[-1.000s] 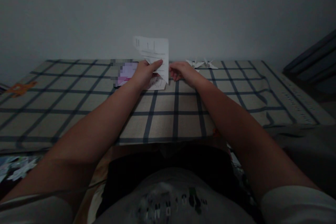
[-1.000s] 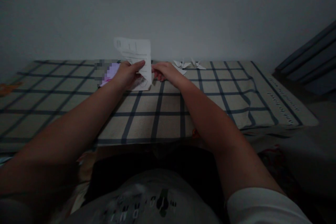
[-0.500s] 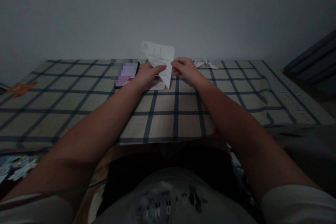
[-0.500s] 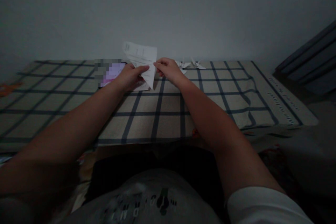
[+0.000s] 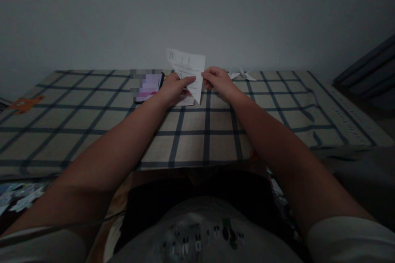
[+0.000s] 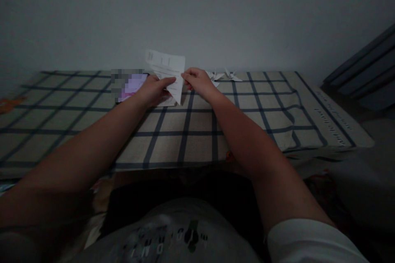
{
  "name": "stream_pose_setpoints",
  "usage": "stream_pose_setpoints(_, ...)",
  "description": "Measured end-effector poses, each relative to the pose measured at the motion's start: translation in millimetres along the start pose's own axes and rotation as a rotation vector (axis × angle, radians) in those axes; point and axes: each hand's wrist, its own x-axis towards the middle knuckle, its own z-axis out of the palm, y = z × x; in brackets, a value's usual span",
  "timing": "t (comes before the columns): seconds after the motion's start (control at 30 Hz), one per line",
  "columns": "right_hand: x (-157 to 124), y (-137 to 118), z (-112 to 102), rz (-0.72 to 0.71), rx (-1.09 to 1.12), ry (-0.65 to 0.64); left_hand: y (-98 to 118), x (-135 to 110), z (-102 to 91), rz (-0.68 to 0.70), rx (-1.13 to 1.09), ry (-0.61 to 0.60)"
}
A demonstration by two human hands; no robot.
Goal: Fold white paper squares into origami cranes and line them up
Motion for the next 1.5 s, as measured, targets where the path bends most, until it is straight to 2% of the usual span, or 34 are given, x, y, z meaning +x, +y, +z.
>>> stream_pose_setpoints(0.17, -0.5, -2.9, 0.3, 0.006, 0.000, 0.015, -2.2, 1.6, -1.2, -0.011, 0.026, 0.039)
stream_pose_setpoints(0.3, -2.1, -4.8, 0.8, 0.017, 0.023, 0.019, -4.7, 5.0, -4.9, 0.032, 0.003, 0.068)
stream_pose_setpoints(0.57, -2.6, -0.9, 0.3, 0.070, 0.069, -0.080, -3.0, 4.8, -6.1, 0.058, -0.031, 0.046)
stream_pose_setpoints(0.9, 1.0, 2.0, -0.2, 0.023, -0.061, -0.036, -6.4, 9.7, -4.5, -0.001, -0.023, 0.062)
stream_pose_setpoints(1.03, 1.0, -1.1, -3.2, 0.025, -0.106, -0.013, -1.7, 8.8, -6.0, -0.028, -0.023, 0.025)
stream_pose_setpoints(1.23, 0.6, -1.7, -5.7, -0.001, -0.107, -0.033, 5.9, 3.2, -4.7, -0.046, -0.059, 0.017)
stream_pose_setpoints(1.5, 3.9, 4.0, -11.6, -0.033, -0.116, -0.043, 4.1, 5.9, -3.2, -0.040, -0.073, 0.051)
